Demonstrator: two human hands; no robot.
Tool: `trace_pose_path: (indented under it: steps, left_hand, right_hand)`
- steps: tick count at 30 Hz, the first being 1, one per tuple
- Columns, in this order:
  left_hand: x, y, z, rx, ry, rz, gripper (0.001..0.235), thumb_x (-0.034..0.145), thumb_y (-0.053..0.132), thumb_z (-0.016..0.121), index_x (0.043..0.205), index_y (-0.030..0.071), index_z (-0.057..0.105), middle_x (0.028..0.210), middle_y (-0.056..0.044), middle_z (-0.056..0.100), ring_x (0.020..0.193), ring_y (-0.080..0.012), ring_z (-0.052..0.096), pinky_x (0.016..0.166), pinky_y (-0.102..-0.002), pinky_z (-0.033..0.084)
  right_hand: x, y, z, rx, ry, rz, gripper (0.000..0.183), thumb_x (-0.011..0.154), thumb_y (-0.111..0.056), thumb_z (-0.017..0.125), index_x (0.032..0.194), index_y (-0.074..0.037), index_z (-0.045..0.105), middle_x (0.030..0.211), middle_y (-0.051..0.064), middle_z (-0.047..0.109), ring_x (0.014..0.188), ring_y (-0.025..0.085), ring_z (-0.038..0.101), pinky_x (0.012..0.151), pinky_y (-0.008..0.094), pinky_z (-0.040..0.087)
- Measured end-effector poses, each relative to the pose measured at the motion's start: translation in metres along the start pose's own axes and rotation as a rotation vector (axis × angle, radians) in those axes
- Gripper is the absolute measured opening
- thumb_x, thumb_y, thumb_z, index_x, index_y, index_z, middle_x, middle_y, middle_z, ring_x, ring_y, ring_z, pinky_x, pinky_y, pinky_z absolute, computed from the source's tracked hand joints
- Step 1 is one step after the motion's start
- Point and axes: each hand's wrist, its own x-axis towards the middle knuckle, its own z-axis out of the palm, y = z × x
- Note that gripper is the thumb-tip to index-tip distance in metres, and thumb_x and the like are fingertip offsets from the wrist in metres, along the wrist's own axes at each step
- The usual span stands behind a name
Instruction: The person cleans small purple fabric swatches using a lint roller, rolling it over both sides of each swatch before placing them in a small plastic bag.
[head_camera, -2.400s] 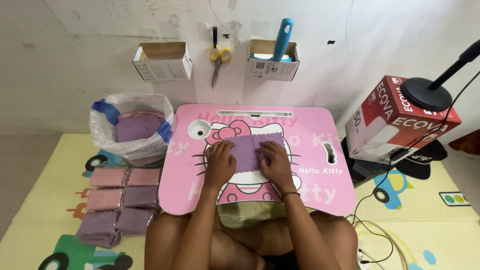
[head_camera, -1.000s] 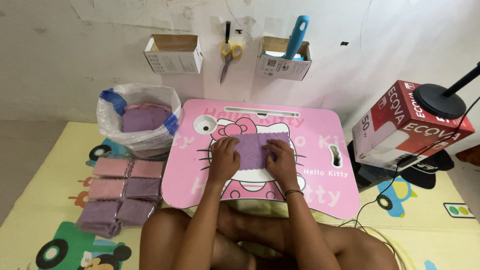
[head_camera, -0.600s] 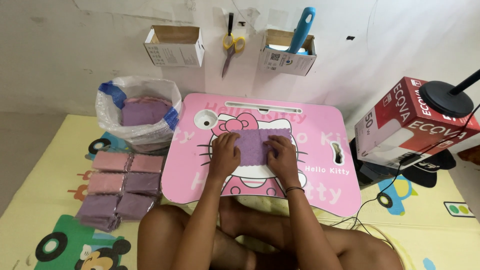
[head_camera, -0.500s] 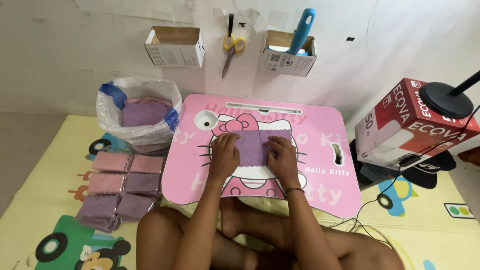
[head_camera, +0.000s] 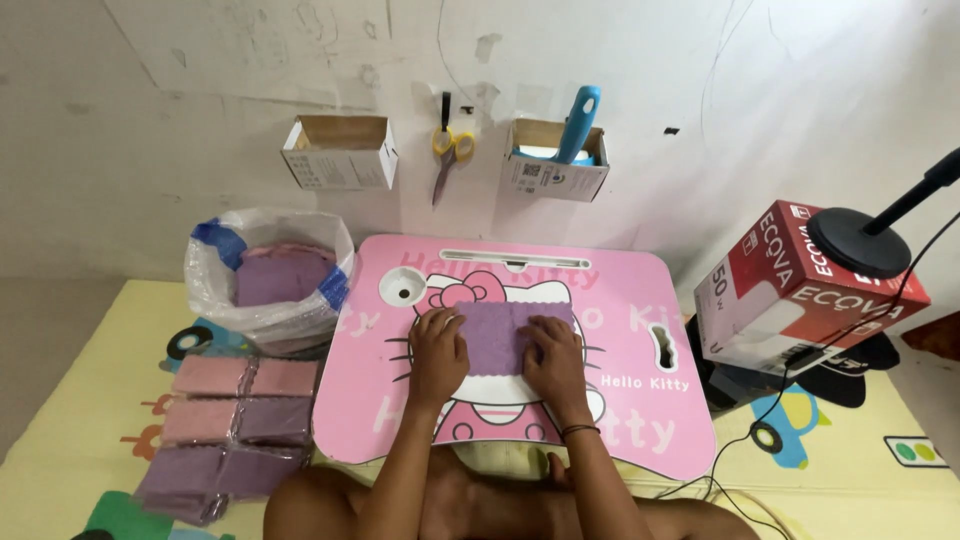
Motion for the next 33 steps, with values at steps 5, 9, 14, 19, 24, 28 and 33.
trace_pose_path:
  steps: [5,9,14,19,24,28,33]
  left_hand:
    - [-0.001,-0.002,0.002,0.002,-0.025,-0.010,0.035,0.088,0.012,0.056,0.120,0.013,0.071,0.129,-0.006,0.065,0.133,-0.0277,0.049,0.108,-0.051,0.037]
    - [0.001,-0.003,-0.001,-0.002,-0.049,-0.002,0.039,0.087,0.013,0.057,0.122,0.013,0.071,0.132,-0.006,0.064,0.134,-0.0286,0.048,0.110,-0.051,0.035]
    - [0.003,-0.002,-0.002,-0.005,-0.071,-0.005,0.040,0.087,0.012,0.055,0.124,0.014,0.070,0.133,-0.005,0.063,0.135,-0.0283,0.047,0.111,-0.051,0.034]
    - [0.003,-0.004,0.001,-0.071,0.040,0.092,0.042,0.079,-0.002,0.058,0.119,0.001,0.068,0.136,-0.008,0.060,0.131,-0.0278,0.045,0.111,-0.048,0.030]
    - [0.001,-0.004,0.000,-0.078,0.037,0.086,0.043,0.078,-0.004,0.057,0.119,0.001,0.068,0.135,-0.008,0.060,0.131,-0.0272,0.045,0.111,-0.046,0.032]
    - [0.002,-0.004,0.000,-0.082,0.045,0.090,0.041,0.078,-0.004,0.058,0.118,0.001,0.068,0.136,-0.008,0.060,0.131,-0.0271,0.045,0.111,-0.047,0.031]
    - [0.001,-0.002,-0.002,-0.075,0.048,0.089,0.041,0.078,-0.003,0.058,0.118,0.001,0.068,0.136,-0.008,0.060,0.130,-0.0266,0.045,0.110,-0.046,0.031]
  right_hand:
    - [-0.002,0.006,0.003,0.013,-0.014,0.000,0.028,0.079,-0.020,0.061,0.101,-0.027,0.078,0.119,-0.001,0.071,0.123,0.023,0.061,0.094,0.043,0.048]
    - [0.002,0.005,0.000,0.059,-0.015,0.011,0.032,0.076,-0.019,0.062,0.102,-0.028,0.078,0.120,-0.001,0.071,0.122,0.024,0.061,0.093,0.043,0.048]
    - [0.000,0.009,0.002,0.068,-0.013,0.031,0.033,0.076,-0.020,0.063,0.104,-0.029,0.078,0.121,-0.003,0.070,0.124,0.022,0.061,0.095,0.041,0.047]
    - [0.006,-0.021,-0.024,0.218,-0.012,0.096,0.034,0.076,-0.007,0.064,0.107,-0.009,0.077,0.125,0.004,0.067,0.119,0.025,0.059,0.105,0.039,0.045]
    - [0.008,-0.028,-0.033,0.306,-0.042,0.205,0.029,0.079,-0.004,0.062,0.102,-0.007,0.079,0.125,0.004,0.068,0.109,0.021,0.064,0.087,0.029,0.054]
    - [0.008,-0.026,-0.028,0.261,-0.015,0.149,0.028,0.078,-0.007,0.063,0.101,-0.006,0.079,0.121,0.004,0.069,0.114,0.024,0.062,0.101,0.035,0.049]
    - [0.007,-0.025,-0.027,0.263,-0.014,0.157,0.029,0.076,-0.005,0.065,0.100,-0.007,0.080,0.122,0.005,0.069,0.113,0.023,0.063,0.099,0.034,0.052]
